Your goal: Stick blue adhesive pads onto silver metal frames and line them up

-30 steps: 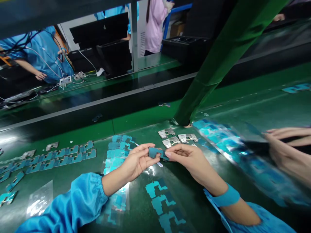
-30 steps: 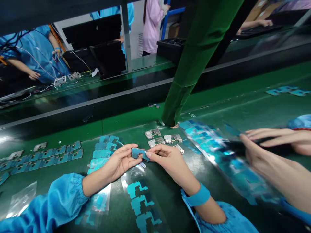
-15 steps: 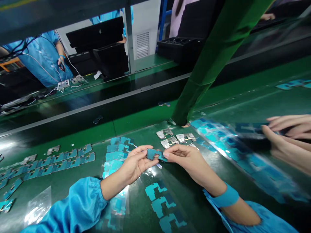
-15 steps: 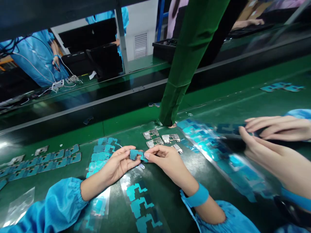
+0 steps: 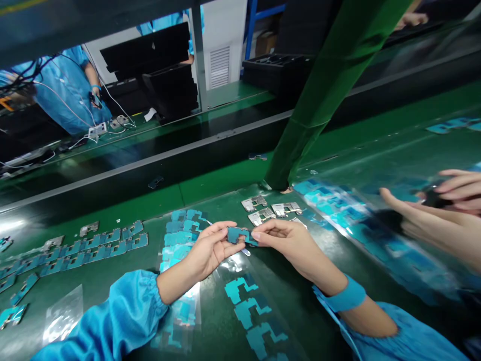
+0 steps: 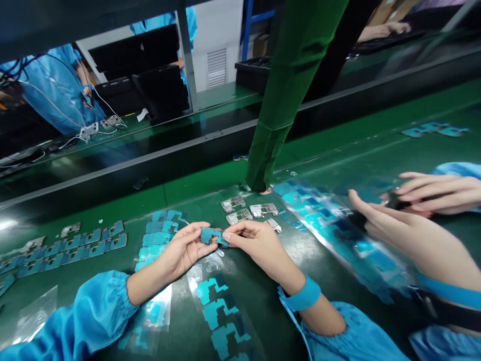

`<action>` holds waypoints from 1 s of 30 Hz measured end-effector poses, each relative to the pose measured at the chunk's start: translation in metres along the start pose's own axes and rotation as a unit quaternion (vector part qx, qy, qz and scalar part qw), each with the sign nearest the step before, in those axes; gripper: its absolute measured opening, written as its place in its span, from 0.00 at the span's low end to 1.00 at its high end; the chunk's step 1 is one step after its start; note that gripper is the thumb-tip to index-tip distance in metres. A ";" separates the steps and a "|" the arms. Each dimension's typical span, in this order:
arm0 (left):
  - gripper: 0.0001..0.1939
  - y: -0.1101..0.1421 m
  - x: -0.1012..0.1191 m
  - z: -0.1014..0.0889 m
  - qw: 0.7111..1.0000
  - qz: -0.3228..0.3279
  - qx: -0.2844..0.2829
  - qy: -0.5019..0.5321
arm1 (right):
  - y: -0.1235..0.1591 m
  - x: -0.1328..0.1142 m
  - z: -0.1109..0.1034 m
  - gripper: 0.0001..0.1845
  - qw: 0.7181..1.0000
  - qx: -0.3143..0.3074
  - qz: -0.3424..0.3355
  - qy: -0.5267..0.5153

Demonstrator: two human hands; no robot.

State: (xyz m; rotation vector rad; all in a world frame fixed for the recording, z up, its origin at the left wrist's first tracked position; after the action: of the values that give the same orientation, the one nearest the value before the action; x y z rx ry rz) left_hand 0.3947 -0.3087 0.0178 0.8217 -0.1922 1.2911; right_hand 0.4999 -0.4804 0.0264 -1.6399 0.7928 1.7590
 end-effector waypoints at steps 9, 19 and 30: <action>0.10 0.000 0.000 0.000 1.000 0.002 0.003 -0.008 | 0.000 -0.001 0.001 0.24 1.000 -0.003 -0.001 0.008; 0.10 0.001 0.001 0.000 1.000 0.000 0.000 -0.008 | 0.000 0.000 0.000 0.23 1.000 -0.008 -0.002 -0.003; 0.11 0.001 0.000 -0.002 1.000 0.000 0.000 -0.010 | 0.000 0.002 -0.001 0.23 1.000 -0.011 0.000 -0.002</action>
State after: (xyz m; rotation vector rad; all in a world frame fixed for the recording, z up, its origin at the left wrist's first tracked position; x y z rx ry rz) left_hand 0.3933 -0.3076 0.0166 0.8343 -0.2077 1.2834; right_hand 0.5001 -0.4811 0.0246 -1.6505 0.7754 1.7756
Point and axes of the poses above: each hand's wrist, its own y-axis away from the middle knuckle, its own z-axis out of the palm, x = y × z, the point moved 1 cm from there along -y, towards the middle knuckle, and after that the axes turned 8 degrees about -z, right-handed, at the moved point
